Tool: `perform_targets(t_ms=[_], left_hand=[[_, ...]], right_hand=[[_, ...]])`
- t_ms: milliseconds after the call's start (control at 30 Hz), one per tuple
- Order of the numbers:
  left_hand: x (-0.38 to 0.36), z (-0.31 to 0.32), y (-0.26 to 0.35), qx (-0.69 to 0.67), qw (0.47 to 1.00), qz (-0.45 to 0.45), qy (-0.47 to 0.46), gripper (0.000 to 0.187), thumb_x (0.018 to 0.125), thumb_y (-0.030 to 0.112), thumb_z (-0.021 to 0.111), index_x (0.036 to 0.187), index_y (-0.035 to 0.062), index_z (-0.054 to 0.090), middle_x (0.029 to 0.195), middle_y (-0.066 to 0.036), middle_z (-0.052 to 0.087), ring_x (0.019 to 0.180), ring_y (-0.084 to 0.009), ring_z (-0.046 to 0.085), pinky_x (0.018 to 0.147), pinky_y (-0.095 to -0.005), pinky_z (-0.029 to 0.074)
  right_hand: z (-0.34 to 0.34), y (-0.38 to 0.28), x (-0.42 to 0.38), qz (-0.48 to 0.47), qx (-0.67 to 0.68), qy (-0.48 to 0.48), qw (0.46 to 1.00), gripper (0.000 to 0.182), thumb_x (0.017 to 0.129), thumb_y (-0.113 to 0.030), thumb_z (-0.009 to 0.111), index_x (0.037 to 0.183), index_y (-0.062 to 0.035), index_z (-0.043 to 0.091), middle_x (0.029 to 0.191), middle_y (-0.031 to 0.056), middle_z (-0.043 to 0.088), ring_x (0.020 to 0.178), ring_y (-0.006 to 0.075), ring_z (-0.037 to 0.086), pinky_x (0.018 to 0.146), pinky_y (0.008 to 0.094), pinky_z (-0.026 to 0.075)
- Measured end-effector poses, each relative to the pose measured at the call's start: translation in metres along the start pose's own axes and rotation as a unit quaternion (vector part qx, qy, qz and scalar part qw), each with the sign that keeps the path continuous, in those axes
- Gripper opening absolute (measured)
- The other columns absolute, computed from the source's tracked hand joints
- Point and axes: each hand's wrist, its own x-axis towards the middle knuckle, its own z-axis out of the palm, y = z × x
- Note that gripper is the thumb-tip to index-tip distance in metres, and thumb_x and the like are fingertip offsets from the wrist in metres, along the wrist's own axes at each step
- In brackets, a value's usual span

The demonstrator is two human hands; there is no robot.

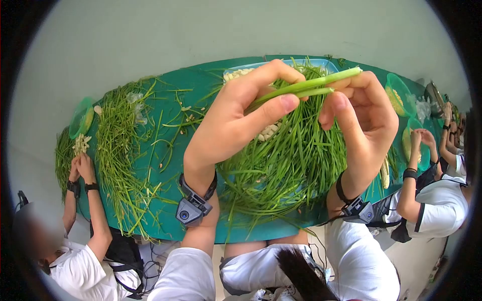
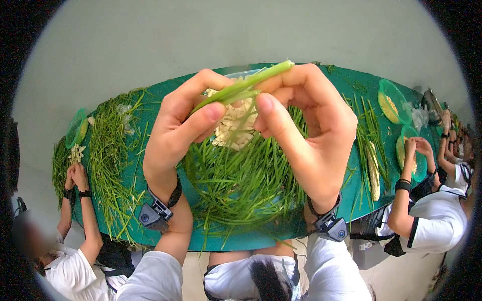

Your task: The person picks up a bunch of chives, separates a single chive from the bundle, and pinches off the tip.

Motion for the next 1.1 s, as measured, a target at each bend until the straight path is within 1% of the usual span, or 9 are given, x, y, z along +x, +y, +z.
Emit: perform_targets(t_ms=[100,167,400,467,533,667,800,867,1100], left_hand=[[-0.001,0.000,-0.002,0.002,1.000,-0.008,0.009,0.020,0.086,0.015,0.052,0.099,0.0002,0.052,0.083,-0.001,0.052,0.078,-0.0065,0.047,0.070,-0.0203,0.038],[0.000,0.000,-0.004,0.063,0.998,0.007,0.013,0.021,0.085,0.017,0.050,0.101,0.0030,0.051,0.061,0.007,0.044,0.049,0.0013,0.032,0.044,-0.0158,0.021],[0.000,0.000,-0.007,0.042,0.999,0.016,-0.003,0.020,0.086,0.020,0.050,0.095,0.0027,0.054,0.068,0.006,0.048,0.054,0.0015,0.034,0.048,-0.0152,0.022],[-0.001,-0.001,0.000,0.034,0.998,-0.048,-0.028,0.020,0.086,0.020,0.049,0.091,0.0016,0.056,0.073,0.003,0.051,0.060,-0.0007,0.039,0.052,-0.0159,0.027],[0.000,-0.002,-0.006,0.043,0.998,-0.030,-0.030,0.020,0.086,0.020,0.049,0.091,0.0008,0.056,0.076,0.002,0.052,0.064,-0.0025,0.041,0.056,-0.0169,0.030],[-0.001,-0.004,-0.005,0.077,0.996,-0.021,-0.038,0.020,0.085,0.018,0.050,0.089,-0.0010,0.056,0.080,-0.001,0.054,0.075,-0.0077,0.047,0.067,-0.0199,0.036],[-0.002,-0.004,-0.005,0.095,0.994,-0.035,-0.035,0.020,0.084,0.018,0.050,0.089,-0.0009,0.056,0.080,-0.001,0.054,0.074,-0.0077,0.047,0.067,-0.0201,0.036],[-0.002,-0.004,-0.006,0.095,0.994,-0.027,-0.042,0.021,0.084,0.018,0.050,0.089,-0.0006,0.056,0.080,-0.001,0.054,0.074,-0.0077,0.047,0.066,-0.0200,0.035],[-0.004,-0.002,-0.001,0.113,0.992,-0.032,-0.046,0.020,0.084,0.019,0.050,0.087,0.0001,0.056,0.076,-0.001,0.052,0.069,-0.0073,0.044,0.061,-0.0203,0.034]], right_hand=[[0.000,0.002,0.001,0.001,-0.008,0.003,1.000,0.009,0.084,-0.001,0.051,0.090,0.0058,0.050,0.066,0.0043,0.053,0.054,0.0077,0.049,0.049,0.0178,0.037],[0.000,0.003,0.000,-0.004,-0.015,-0.001,1.000,0.008,0.084,-0.001,0.051,0.088,0.0054,0.050,0.066,0.0039,0.052,0.054,0.0073,0.048,0.049,0.0177,0.036],[-0.003,0.007,0.001,-0.037,-0.051,-0.013,0.998,0.006,0.083,-0.002,0.050,0.086,0.0036,0.050,0.067,0.0032,0.051,0.053,0.0066,0.046,0.047,0.0178,0.035],[-0.005,0.005,0.001,-0.041,-0.060,-0.012,0.997,0.007,0.083,-0.003,0.050,0.086,0.0034,0.050,0.067,0.0031,0.051,0.053,0.0065,0.046,0.047,0.0177,0.034],[-0.009,0.002,0.001,-0.013,-0.029,0.001,1.000,0.005,0.080,0.001,0.053,0.084,0.0031,0.051,0.069,0.0024,0.053,0.058,0.0067,0.050,0.054,0.0183,0.040],[-0.014,0.002,0.001,0.003,-0.013,0.034,0.999,0.006,0.081,-0.001,0.052,0.086,0.0024,0.051,0.069,0.0024,0.053,0.057,0.0059,0.049,0.052,0.0173,0.038],[-0.015,-0.001,0.001,-0.012,-0.007,0.048,0.999,0.010,0.083,-0.002,0.052,0.092,0.0019,0.051,0.067,0.0020,0.053,0.055,0.0050,0.049,0.049,0.0169,0.036],[-0.007,-0.003,0.002,-0.024,-0.059,0.092,0.994,0.011,0.085,-0.005,0.050,0.091,0.0041,0.051,0.058,0.0011,0.047,0.048,0.0059,0.043,0.043,0.0170,0.031],[-0.007,-0.002,-0.002,-0.027,-0.058,0.095,0.993,0.009,0.085,-0.002,0.052,0.090,0.0051,0.054,0.059,0.0014,0.049,0.045,0.0046,0.042,0.042,0.0158,0.029]])
